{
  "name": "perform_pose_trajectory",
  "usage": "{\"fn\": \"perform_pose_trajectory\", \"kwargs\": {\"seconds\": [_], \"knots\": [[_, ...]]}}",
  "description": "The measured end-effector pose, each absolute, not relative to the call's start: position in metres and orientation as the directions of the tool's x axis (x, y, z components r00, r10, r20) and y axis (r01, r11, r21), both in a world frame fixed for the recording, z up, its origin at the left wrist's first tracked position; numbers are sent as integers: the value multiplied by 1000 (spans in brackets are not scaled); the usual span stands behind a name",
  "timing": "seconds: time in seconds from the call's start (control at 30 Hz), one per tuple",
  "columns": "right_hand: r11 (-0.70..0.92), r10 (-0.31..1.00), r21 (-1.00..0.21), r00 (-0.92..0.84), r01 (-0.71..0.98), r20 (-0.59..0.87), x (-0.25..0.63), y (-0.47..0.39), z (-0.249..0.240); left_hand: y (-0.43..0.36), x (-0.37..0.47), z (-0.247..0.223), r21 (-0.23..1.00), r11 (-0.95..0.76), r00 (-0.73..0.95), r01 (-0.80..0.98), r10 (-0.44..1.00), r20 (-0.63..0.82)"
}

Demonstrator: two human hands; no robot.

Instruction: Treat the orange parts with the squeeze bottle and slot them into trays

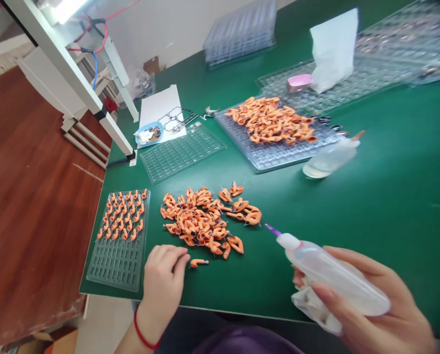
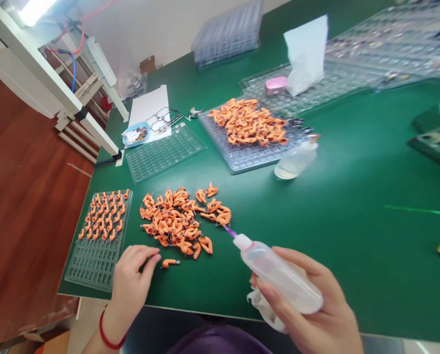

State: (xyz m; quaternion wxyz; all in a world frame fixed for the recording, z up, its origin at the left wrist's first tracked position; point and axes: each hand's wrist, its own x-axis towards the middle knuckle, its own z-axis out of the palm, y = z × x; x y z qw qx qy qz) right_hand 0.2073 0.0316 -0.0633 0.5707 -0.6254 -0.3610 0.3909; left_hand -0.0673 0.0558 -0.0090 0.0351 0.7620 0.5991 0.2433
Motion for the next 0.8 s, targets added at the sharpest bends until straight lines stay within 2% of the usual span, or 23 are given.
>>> {"fn": "perform_pose_trajectory", "kwargs": {"seconds": [0.13,0.3,0.53,0.7,0.8], "knots": [[-106,950,-992,288,-62,-120,218,28,-66,55,-44,-10,493,-212,164,844,977,139],[-60,975,-998,215,-6,-60,217,27,-65,48,-45,-7,551,-168,174,817,984,42],[-23,975,-997,224,73,-6,187,15,-48,32,-42,-12,488,-279,197,827,957,215],[60,990,-987,114,147,78,178,7,-47,26,-39,-19,230,-422,283,877,841,461],[90,994,-975,46,203,101,181,8,-51,24,-36,-20,141,-445,328,885,807,491]]}}
